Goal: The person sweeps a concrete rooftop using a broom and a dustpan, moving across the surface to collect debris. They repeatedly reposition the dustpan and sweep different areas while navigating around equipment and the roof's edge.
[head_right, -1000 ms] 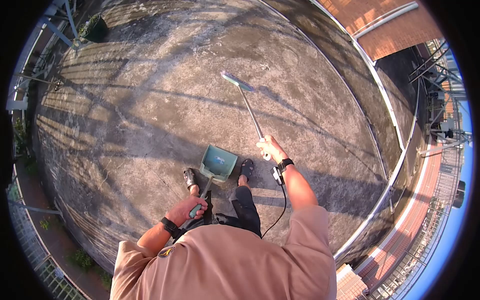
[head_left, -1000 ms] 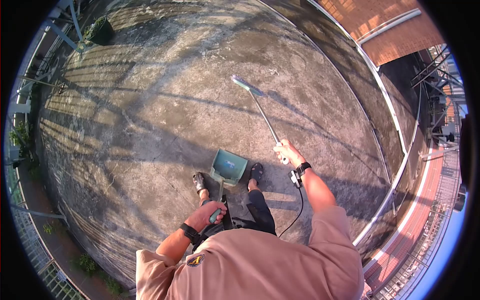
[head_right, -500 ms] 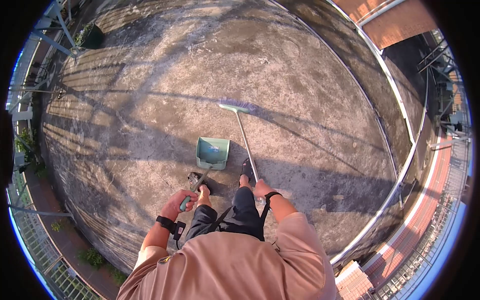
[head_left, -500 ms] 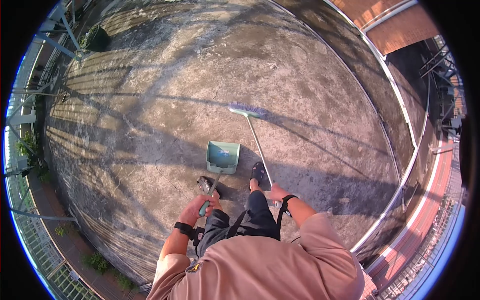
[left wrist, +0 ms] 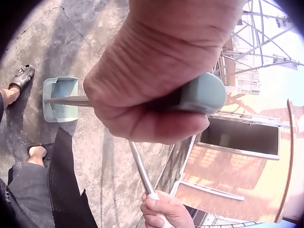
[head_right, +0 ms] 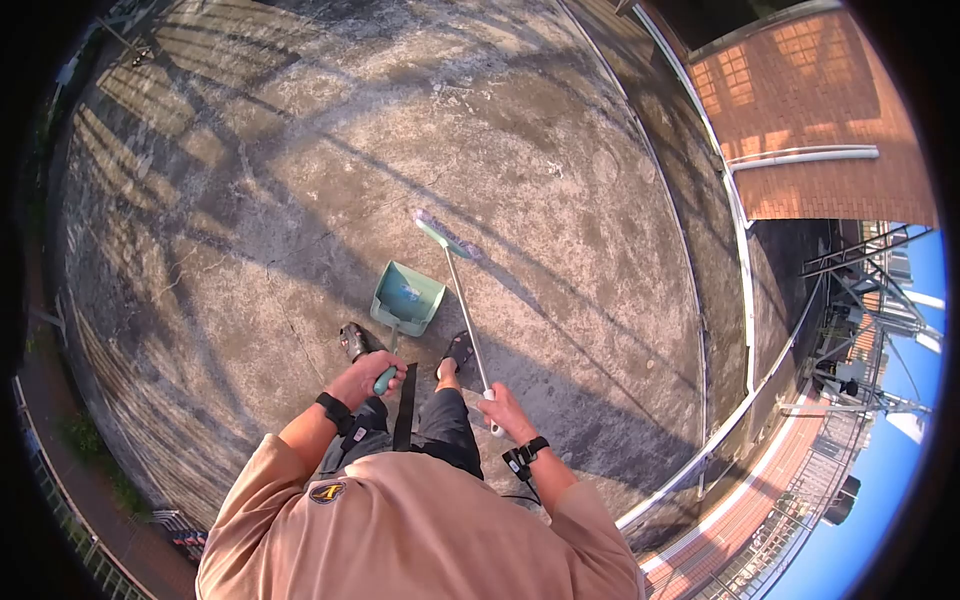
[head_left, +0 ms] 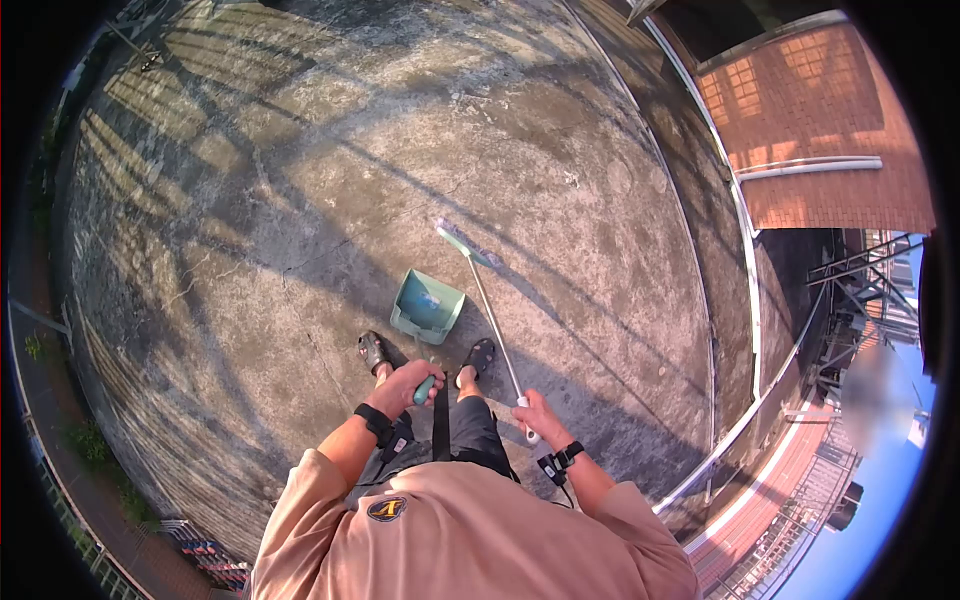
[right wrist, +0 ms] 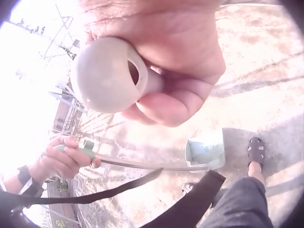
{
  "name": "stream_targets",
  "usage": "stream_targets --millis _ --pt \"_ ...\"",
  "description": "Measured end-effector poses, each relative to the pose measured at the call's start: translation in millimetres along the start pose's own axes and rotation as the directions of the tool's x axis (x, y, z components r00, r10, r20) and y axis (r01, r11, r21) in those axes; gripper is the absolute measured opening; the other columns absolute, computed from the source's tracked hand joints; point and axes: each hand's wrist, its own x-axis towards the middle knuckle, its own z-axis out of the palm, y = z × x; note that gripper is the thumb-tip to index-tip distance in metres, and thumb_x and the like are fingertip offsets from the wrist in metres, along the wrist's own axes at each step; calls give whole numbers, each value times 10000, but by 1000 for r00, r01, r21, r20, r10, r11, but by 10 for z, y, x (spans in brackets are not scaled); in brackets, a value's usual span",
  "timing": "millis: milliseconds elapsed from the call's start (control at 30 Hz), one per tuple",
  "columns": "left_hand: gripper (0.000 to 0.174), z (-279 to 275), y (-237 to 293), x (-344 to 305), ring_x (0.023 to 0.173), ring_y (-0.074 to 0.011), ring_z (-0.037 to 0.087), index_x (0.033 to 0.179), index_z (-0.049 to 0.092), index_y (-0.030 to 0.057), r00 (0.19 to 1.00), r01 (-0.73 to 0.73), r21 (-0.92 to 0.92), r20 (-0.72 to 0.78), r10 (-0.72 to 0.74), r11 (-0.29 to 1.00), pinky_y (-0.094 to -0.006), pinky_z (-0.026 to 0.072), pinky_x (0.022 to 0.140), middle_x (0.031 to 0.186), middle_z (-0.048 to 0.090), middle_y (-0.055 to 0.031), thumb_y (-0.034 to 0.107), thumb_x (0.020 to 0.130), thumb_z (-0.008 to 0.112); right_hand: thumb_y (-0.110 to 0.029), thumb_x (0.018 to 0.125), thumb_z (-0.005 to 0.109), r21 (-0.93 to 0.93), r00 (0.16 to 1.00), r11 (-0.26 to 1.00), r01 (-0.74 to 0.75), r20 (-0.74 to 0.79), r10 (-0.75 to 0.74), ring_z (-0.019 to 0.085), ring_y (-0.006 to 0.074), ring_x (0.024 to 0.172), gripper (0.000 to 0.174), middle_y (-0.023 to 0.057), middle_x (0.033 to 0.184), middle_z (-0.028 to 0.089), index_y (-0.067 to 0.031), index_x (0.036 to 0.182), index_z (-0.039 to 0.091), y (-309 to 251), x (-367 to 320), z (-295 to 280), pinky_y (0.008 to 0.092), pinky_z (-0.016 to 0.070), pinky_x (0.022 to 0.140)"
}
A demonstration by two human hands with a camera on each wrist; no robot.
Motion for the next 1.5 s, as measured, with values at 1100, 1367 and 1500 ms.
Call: stream_targets --millis 1100,1367,1500 --pt "136 137 -245 80 375 -130 468 642 466 51 998 -40 -7 -53 39 999 -283 375 332 557 476 -28 107 760 505 -119 745 545 -164 979 974 -156 108 175 480 129 449 256 55 644 486 6 938 433 850 -472 -133 273 375 409" --pt "148 -7 -397 17 381 -104 447 634 460 57 994 -63 22 -87 64 998 -266 379 339 550 459 -19 119 760 508 -140 774 557 -11 991 1000 -6 -134 4 441 108 388 206 28 594 455 -56 862 390 537 594 -845 267 369 330" --pt "150 50 -375 -178 381 -100 445 632 462 54 991 -71 59 -111 78 996 -250 372 333 546 458 -21 118 758 511 -153 776 582 9 974 998 -59 -217 59 455 123 416 262 44 624 450 -54 870 359 160 1079 -1112 278 380 345"
